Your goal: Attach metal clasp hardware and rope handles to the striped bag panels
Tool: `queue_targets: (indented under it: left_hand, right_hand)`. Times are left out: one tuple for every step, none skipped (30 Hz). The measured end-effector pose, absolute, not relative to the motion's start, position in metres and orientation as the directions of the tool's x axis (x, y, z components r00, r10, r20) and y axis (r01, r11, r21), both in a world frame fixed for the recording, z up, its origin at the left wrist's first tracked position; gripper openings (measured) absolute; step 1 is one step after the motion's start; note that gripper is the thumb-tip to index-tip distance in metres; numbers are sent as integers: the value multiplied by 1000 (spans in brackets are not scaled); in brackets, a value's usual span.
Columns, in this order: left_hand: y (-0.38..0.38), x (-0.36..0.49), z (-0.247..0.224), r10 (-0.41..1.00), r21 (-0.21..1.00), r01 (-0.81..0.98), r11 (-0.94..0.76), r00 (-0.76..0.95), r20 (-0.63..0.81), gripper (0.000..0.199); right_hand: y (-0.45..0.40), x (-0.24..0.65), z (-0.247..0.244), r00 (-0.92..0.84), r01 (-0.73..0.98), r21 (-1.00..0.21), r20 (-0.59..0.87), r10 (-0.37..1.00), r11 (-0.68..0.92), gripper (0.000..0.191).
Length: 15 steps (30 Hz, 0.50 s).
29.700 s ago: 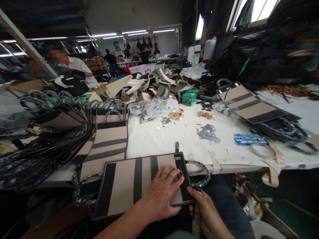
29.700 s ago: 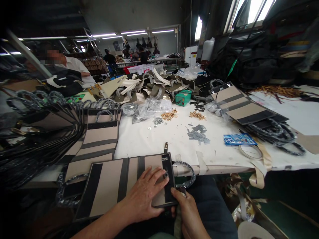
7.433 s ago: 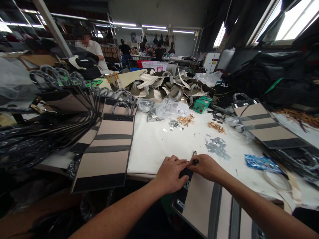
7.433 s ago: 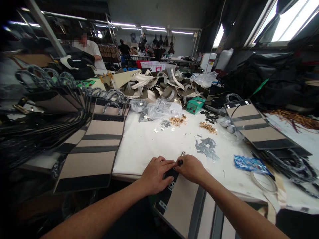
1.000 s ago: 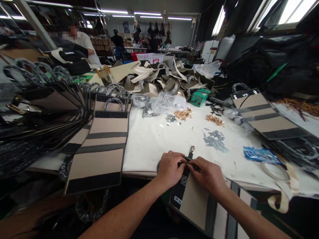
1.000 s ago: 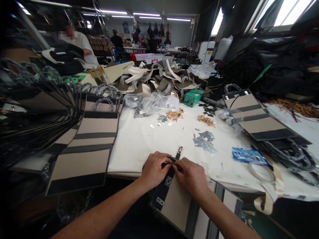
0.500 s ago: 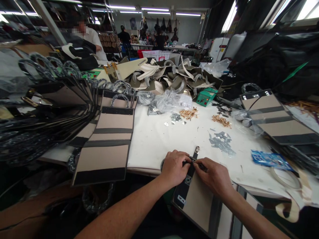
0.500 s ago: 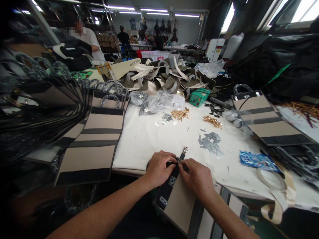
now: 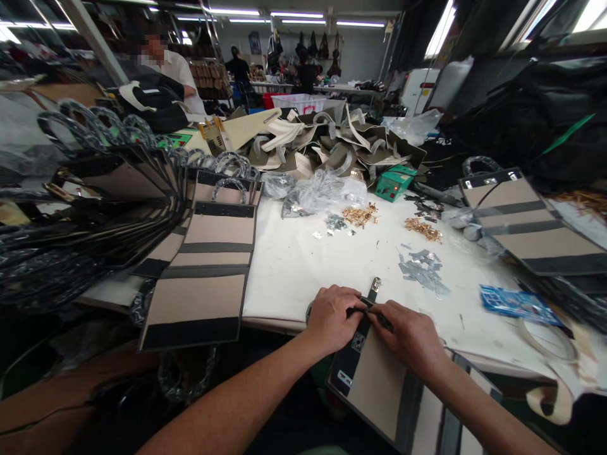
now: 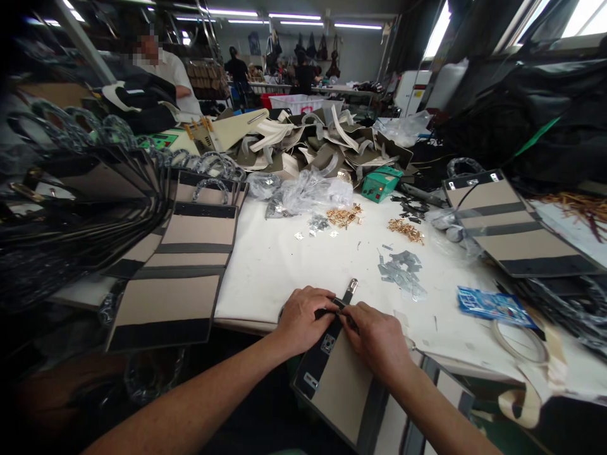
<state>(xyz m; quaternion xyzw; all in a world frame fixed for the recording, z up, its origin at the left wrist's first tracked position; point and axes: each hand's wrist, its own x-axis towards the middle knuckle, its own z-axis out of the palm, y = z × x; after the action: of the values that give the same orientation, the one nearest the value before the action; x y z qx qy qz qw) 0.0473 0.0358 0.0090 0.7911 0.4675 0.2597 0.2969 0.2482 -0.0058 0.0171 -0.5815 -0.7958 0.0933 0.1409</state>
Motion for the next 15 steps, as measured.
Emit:
queue_targets:
  left_hand:
    - [36,48,9,895,717,583,-382,427,130,18]
    - [36,48,9,897,721,582,-376,425,125,18]
    - [36,48,9,898,723,584,-370,424,117,17]
    - [37,48,10,899,724,587,-363,425,107,17]
    - [37,48,11,899,723,590,-359,427,98,16]
    - [38,48,11,898,722,593,-357,431,90,15]
    - [38,48,12,896,720,595,-356,435,84,15]
    - [38,49,12,895,720,596,-356,438,81,14]
    - [39,49,13,895,719,597,-357,439,80,14]
    - [39,49,13,896,719,597,-357,438,81,13]
    - [39,50,13,897,718,598,-356,435,82,12]
    - [39,50,13,898,717,600,-355,432,83,12]
    - [39,51,13,901,714,605,-353,426,84,12]
    - [39,52,13,905,710,612,-348,416,85,12]
    - [38,52,14,911,706,620,-342,404,86,14]
  right_hand:
    - [-6,248,17,-285,902,-304,118,951,308,27]
    - [-6,248,17,-287,904,-297,116,951,309,27]
    - [-6,248,17,-288,905,-291,113,951,309,27]
    - [-6,248,17,-289,907,-286,109,951,308,26]
    - [-6,249,17,-291,908,-282,105,951,309,26]
    - [-6,249,17,-294,908,-279,103,950,312,25]
    - [-7,249,17,-298,908,-275,106,949,316,25]
    - [-7,249,17,-302,908,-269,110,947,320,25]
    - [-7,249,18,-305,909,-260,115,945,325,26]
    - [-7,249,18,-308,911,-250,119,944,329,26]
    - [-7,249,18,-309,913,-241,123,943,330,26]
    - [-7,248,19,-306,916,-234,125,944,327,25]
    - [-7,247,19,-299,920,-228,123,946,320,24]
    - [-7,246,20,-290,924,-223,118,950,310,22]
    - [-7,245,21,-279,930,-218,110,954,297,21]
